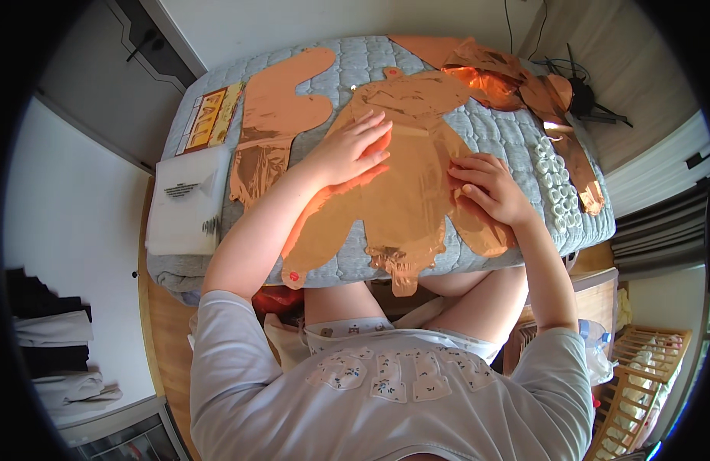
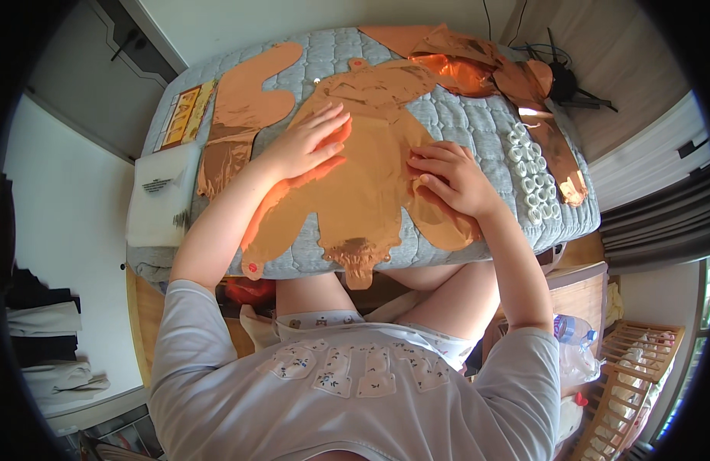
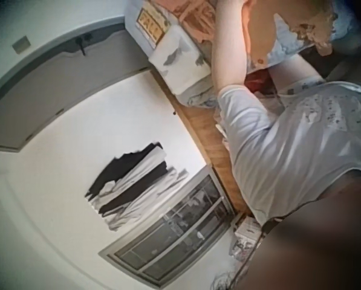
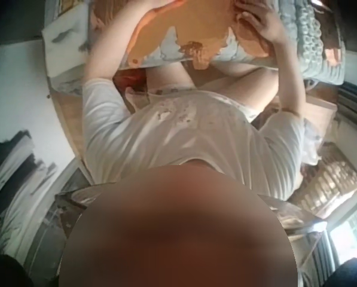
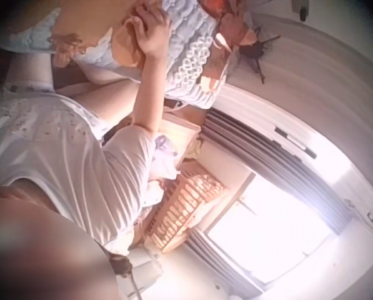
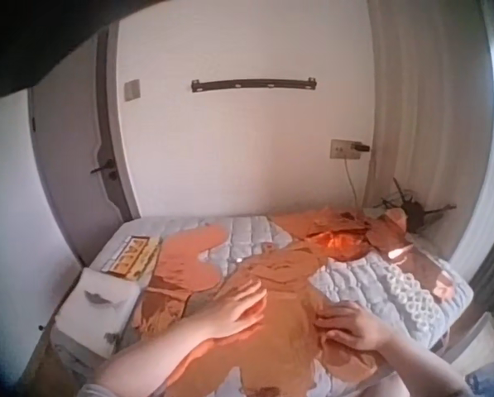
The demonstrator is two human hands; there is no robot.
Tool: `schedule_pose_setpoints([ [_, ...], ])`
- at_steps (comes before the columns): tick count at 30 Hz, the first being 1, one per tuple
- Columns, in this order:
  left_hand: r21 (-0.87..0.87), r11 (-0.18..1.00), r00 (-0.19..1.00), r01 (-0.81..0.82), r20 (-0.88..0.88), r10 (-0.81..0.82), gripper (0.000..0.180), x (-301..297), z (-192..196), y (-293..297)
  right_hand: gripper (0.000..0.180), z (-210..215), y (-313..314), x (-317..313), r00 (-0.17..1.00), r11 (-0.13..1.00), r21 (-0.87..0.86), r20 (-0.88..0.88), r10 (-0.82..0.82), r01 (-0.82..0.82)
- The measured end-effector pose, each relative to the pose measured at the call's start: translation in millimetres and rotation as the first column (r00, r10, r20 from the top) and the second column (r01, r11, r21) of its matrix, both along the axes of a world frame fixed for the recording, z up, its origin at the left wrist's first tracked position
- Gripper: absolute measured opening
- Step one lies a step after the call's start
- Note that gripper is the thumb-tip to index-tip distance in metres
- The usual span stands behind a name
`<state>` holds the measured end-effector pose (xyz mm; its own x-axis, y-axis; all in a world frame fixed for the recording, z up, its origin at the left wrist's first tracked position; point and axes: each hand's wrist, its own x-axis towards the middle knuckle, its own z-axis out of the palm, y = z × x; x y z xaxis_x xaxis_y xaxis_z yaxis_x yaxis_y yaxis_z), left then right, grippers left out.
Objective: The person folds a foil balloon by hand into a rectangle, places it onto a cardboard packaging backing, and smooths it down.
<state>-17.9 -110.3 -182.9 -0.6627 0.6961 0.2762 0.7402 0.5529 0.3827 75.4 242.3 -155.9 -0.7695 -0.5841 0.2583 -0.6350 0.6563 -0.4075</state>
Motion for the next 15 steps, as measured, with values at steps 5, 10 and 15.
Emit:
schedule_pose_setpoints([
  [5,-0.059,0.998,1.000,-0.005,-0.012,0.004,0.065,4.6,-1.6,0.2,0.034,0.3,-2.6,1.3,1.000,0.999,-0.038,-0.030,0.002,-0.003],
  [10,-0.126,0.992,1.000,-0.028,0.007,0.029,0.068,6.0,0.0,2.2,0.034,1.8,-1.8,2.2,1.000,0.999,-0.036,-0.020,0.000,0.000],
  [15,-0.119,0.992,0.998,-0.037,0.042,0.042,0.067,4.5,-0.1,2.4,0.035,2.3,-1.5,1.3,1.000,0.999,-0.035,-0.011,-0.004,0.003],
])
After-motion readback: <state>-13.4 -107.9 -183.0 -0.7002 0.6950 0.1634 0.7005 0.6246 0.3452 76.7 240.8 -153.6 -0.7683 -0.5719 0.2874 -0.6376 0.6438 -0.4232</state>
